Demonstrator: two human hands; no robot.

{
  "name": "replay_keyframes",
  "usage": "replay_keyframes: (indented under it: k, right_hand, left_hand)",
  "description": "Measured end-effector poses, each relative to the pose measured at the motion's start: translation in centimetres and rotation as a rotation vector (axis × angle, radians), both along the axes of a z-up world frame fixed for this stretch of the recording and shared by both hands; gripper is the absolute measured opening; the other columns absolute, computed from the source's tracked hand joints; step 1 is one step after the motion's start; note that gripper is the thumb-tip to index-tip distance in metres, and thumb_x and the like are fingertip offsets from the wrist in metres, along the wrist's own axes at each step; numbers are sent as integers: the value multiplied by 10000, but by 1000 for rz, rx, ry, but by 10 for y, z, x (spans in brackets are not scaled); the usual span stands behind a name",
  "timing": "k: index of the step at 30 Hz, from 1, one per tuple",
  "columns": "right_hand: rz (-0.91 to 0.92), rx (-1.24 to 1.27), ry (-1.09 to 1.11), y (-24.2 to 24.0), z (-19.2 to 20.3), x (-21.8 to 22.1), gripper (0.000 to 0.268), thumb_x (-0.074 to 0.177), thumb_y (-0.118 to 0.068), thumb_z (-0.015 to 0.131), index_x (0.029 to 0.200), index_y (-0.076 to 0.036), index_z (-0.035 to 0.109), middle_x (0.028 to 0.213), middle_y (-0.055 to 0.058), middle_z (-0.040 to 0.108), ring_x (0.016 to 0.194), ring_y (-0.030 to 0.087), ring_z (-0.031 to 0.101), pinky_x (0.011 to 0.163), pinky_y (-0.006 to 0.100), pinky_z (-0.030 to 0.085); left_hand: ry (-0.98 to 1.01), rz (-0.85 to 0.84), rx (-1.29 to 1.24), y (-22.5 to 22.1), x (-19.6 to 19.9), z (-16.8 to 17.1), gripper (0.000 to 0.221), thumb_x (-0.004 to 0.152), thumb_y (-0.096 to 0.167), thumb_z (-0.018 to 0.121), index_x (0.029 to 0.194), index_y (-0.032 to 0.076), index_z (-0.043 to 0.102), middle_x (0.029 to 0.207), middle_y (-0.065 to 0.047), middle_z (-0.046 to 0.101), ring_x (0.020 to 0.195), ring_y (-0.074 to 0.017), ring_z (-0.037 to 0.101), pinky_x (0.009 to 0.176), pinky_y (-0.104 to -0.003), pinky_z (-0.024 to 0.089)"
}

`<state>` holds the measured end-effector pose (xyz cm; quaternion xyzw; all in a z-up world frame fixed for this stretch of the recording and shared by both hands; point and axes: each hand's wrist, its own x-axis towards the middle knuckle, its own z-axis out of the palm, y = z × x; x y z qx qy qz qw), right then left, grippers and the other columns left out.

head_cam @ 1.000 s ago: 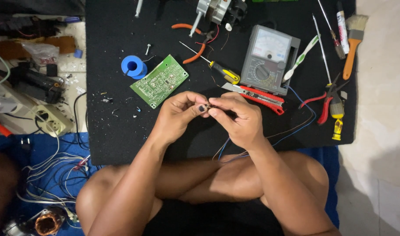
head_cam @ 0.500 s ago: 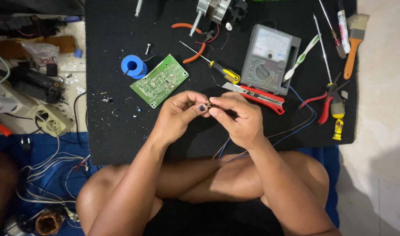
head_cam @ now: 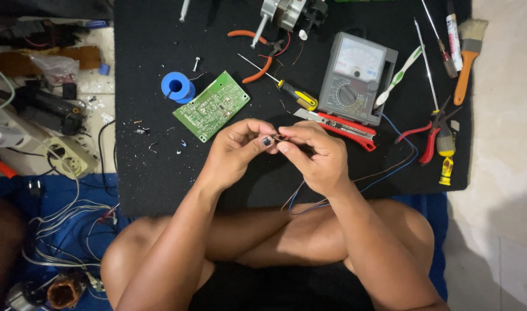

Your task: A person is inspecting a circuit board, testing components with a multimeter, and soldering joints.

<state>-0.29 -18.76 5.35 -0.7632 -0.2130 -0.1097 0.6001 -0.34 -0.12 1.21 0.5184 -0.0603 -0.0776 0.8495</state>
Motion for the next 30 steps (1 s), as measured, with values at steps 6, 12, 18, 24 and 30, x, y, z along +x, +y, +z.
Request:
replay_keyframes:
  k: [6, 12, 18, 24, 30]
  right_hand:
    - [1, 7, -17, 1, 0, 0, 169, 889, 6, 797, 1051, 46, 774, 852, 139, 768, 850, 211, 706, 719, 336, 617]
    - [-3, -4, -21, 0, -3, 0, 161, 890, 8, 797, 1044, 45, 770, 883, 141, 773, 852, 223, 712, 712, 339, 620]
    - [-5, -25, -30, 0, -3, 1, 151, 894, 4, 791, 1037, 49, 776, 881, 133, 776, 838, 211, 721, 703, 333, 625]
    - [-43, -54, -1, -1, -2, 0, 189, 872, -2, 818, 1058, 20, 791, 867, 109, 782, 820, 203, 742, 747, 341, 627]
    - [-126, -47, 87, -12, -3, 2, 237, 936, -38, 791, 1169, -18, 755, 874, 87, 788, 840, 120, 726, 778, 336, 609]
  left_hand:
    - [-1, 6, -2, 0, 0, -3, 177, 939, 3, 724, 1104, -50, 686, 918, -147, 718, 824, -202, 740, 789, -346, 626]
    - [1, -2, 17, 0, 0, 0, 179, 936, 11, 731, 1101, -45, 690, 891, -115, 712, 824, -181, 737, 790, -318, 611]
    - [-4, 2, 27, -1, 0, -1, 173, 930, 8, 737, 1091, -39, 694, 881, -116, 713, 820, -180, 737, 784, -316, 610]
    - [-21, 4, 71, 2, 0, 1, 162, 935, -3, 729, 1090, -37, 694, 894, -109, 711, 829, -176, 732, 794, -306, 605]
    - [-454, 69, 864, 26, 9, 33, 126, 933, 1, 730, 1053, 36, 746, 993, -126, 717, 945, -354, 745, 840, -421, 595]
